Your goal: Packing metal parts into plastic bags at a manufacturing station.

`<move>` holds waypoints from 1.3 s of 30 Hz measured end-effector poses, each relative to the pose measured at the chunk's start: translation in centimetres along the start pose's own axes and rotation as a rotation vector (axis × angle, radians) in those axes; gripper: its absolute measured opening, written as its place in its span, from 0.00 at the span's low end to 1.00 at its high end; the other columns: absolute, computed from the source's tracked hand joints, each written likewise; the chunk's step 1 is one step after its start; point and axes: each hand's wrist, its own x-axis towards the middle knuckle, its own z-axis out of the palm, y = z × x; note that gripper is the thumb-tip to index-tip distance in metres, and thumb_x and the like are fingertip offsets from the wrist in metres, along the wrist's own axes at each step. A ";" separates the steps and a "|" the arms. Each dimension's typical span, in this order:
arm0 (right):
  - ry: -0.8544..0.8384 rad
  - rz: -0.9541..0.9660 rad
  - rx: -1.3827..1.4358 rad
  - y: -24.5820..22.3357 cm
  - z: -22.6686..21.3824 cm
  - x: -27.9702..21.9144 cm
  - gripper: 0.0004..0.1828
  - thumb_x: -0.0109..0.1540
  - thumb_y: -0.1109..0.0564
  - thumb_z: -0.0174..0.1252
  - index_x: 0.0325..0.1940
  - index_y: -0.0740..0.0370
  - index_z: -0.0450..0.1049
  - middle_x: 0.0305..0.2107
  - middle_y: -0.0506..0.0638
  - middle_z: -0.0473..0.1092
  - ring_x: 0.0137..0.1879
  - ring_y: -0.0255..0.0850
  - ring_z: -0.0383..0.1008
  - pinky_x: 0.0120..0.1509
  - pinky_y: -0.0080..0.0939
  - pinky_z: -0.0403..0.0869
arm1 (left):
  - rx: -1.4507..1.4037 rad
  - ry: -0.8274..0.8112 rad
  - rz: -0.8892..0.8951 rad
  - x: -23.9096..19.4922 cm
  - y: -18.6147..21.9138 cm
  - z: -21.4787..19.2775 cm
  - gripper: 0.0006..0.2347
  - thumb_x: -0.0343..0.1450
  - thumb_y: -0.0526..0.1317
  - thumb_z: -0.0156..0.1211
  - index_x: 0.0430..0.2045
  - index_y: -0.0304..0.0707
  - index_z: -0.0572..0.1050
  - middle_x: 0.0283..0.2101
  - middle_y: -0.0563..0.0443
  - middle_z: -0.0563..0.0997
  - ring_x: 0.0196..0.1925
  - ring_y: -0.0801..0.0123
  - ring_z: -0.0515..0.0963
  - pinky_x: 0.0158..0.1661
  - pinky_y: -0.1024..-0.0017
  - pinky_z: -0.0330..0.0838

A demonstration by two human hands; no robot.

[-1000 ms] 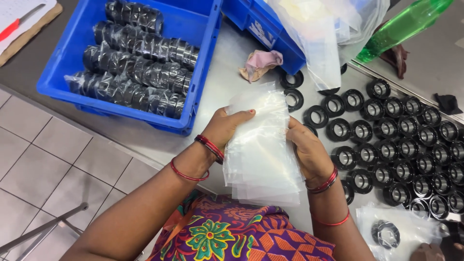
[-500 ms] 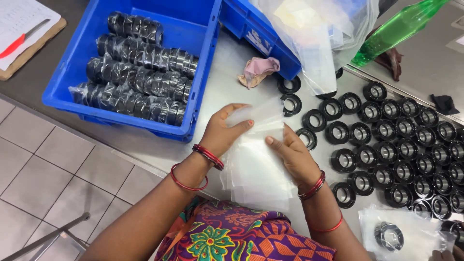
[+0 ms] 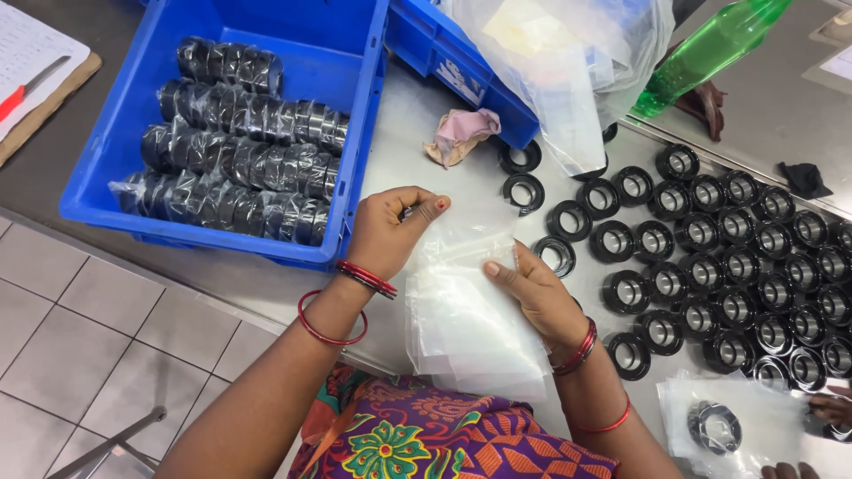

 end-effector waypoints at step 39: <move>0.030 -0.044 -0.022 -2.0 -1.8 0.6 0.26 0.66 0.53 0.57 0.66 0.67 0.67 0.54 0.52 0.73 0.56 0.36 0.74 0.62 0.38 0.72 | -0.382 -0.382 -0.466 -4.7 1.1 -0.7 0.44 0.61 0.52 0.71 0.69 0.37 0.51 0.60 0.30 0.69 0.50 0.61 0.80 0.32 0.71 0.79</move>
